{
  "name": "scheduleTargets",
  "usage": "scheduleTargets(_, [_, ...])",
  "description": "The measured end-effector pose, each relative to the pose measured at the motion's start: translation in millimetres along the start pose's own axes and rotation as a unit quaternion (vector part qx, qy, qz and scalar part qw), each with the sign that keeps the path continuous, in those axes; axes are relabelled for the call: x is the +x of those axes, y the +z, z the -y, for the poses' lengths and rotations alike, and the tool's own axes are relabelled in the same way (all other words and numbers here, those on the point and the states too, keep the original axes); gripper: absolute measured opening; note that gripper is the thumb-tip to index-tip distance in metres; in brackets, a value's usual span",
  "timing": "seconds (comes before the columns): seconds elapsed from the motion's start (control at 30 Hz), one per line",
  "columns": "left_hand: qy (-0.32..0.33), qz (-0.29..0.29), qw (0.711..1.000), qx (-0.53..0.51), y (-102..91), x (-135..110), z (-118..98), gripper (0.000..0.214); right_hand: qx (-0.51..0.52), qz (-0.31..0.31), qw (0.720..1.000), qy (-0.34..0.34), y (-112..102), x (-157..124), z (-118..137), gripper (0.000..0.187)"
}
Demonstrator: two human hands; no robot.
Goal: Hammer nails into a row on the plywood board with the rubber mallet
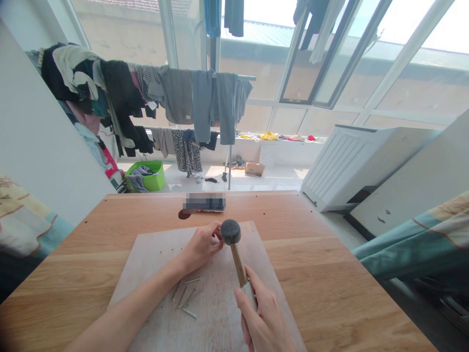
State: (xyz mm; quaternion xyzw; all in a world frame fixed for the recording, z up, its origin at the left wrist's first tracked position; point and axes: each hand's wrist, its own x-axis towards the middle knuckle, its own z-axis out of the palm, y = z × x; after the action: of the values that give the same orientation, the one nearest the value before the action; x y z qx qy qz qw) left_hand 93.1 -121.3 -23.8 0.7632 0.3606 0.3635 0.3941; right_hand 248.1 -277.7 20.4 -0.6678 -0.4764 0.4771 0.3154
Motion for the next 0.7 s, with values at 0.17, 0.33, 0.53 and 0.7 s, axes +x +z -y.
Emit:
scheduleTargets(0.17, [-0.013,0.008,1.000,-0.017,2.5,1,4,0.028,0.006,-0.012,1.000,-0.001,0,-3,3,0.081])
scheduleTargets(0.33, [-0.016,0.025,1.000,-0.006,-5.4,3,3,0.030,0.022,-0.024,0.999,0.005,-1,-4,-1,0.081])
scheduleTargets(0.53, [-0.039,0.230,0.950,0.209,-58.7,-17,-44,0.020,0.090,-0.044,0.995,-0.016,-3,-6,-24,0.081])
scheduleTargets(0.7, [-0.008,0.266,0.907,0.327,-63.9,-42,-65,0.013,0.127,-0.053,0.990,-0.014,-5,-1,-43,0.084])
